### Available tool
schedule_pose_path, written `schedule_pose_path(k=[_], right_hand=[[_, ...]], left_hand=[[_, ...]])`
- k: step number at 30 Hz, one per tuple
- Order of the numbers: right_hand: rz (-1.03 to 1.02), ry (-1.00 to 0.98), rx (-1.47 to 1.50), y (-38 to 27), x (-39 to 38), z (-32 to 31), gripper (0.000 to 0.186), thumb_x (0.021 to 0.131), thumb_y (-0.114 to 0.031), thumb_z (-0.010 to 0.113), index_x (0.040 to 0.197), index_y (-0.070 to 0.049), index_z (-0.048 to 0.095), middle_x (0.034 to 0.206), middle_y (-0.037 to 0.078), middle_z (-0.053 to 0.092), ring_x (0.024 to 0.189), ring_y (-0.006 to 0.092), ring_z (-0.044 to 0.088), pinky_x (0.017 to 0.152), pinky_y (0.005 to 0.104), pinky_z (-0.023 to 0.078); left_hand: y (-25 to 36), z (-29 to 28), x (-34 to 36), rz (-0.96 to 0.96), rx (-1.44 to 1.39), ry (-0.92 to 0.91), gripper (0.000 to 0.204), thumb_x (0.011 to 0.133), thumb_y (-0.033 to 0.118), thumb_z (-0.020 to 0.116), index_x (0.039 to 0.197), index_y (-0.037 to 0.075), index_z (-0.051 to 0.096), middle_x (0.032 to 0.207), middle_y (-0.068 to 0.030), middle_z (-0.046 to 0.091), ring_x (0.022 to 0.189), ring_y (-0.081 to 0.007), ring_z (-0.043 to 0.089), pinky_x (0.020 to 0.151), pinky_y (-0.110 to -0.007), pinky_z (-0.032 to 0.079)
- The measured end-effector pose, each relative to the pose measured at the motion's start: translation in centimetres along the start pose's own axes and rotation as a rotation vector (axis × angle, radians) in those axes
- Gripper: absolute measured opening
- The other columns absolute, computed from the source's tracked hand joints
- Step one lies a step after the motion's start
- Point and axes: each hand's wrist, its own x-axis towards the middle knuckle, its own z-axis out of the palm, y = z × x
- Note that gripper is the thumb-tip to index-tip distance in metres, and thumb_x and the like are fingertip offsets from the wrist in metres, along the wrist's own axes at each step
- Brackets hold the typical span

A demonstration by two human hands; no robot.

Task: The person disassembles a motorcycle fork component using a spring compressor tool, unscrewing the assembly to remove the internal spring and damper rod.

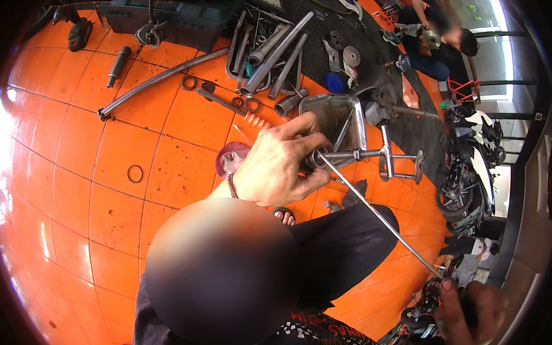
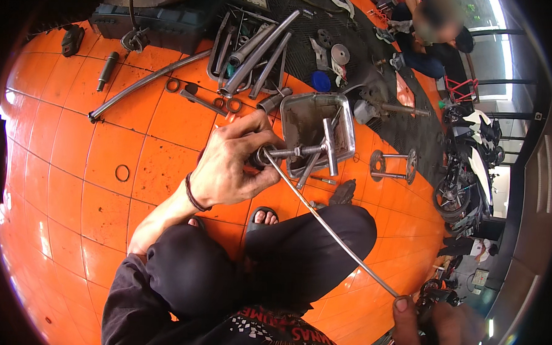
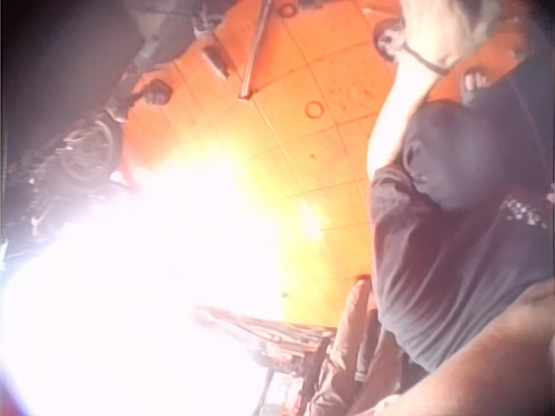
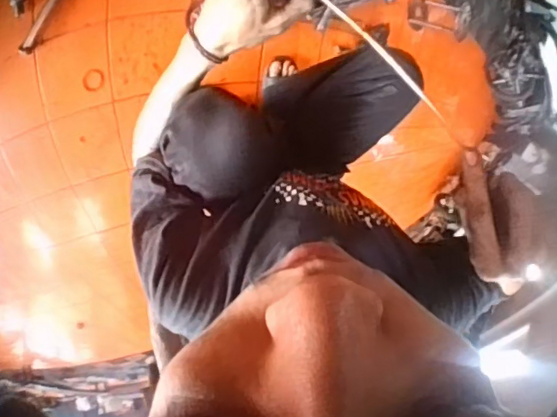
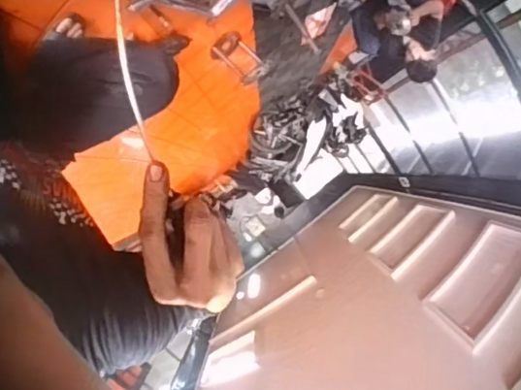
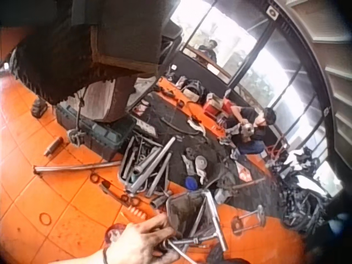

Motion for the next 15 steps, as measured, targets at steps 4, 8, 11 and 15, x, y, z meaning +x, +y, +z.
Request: schedule_pose_path(k=[4, 8, 11, 15], right_hand=[[-0.041, 0.102, 0.13, 2.2, 1.2, 0.3, 0.021, 0.099, -0.007, 0.064, 0.106, -0.005, 0.084, 0.069, 0.008, 0.062, 0.049, 0.0179, 0.056, 0.045, 0.0311, 0.043], [0.07, 0.002, 0.137, 3.0, 2.6, -2.6, 0.028, 0.089, -0.007, 0.075, 0.116, -0.002, 0.077, 0.08, 0.005, 0.061, 0.055, 0.011, 0.054, 0.048, 0.026, 0.042], [0.894, -0.49, 0.402, 1.3, 4.1, -5.9, 0.025, 0.092, -0.014, 0.078, 0.116, -0.006, 0.075, 0.095, 0.01, 0.063, 0.068, 0.0161, 0.063, 0.06, 0.0282, 0.05], [0.777, -0.544, 0.366, 2.0, 1.2, -6.5, 0.025, 0.097, -0.012, 0.076, 0.121, -0.006, 0.072, 0.091, 0.007, 0.062, 0.067, 0.0122, 0.063, 0.057, 0.0251, 0.049]], left_hand=[[0.5, -0.7, 0.0, -0.066, 0.041, -0.03, 0.028, 0.071, 0.01, 0.077, 0.097, 0.002, 0.073, 0.089, -0.0089, 0.057, 0.073, -0.0297, 0.065, 0.067, -0.039, 0.054], [0.9, 0.7, 0.3, -0.052, -0.055, -0.057, 0.028, 0.071, 0.011, 0.077, 0.097, 0.003, 0.073, 0.089, -0.009, 0.057, 0.074, -0.0306, 0.065, 0.066, -0.04, 0.054], [0.6, -0.5, -0.6, -0.068, 0.038, -0.054, 0.027, 0.071, 0.011, 0.077, 0.097, 0.003, 0.073, 0.09, -0.009, 0.057, 0.073, -0.0304, 0.065, 0.065, -0.04, 0.054], [1.1, 0.6, -0.9, -0.058, 0.014, -0.091, 0.027, 0.071, 0.011, 0.076, 0.097, 0.004, 0.073, 0.091, -0.0087, 0.056, 0.073, -0.0296, 0.065, 0.065, -0.039, 0.054]])
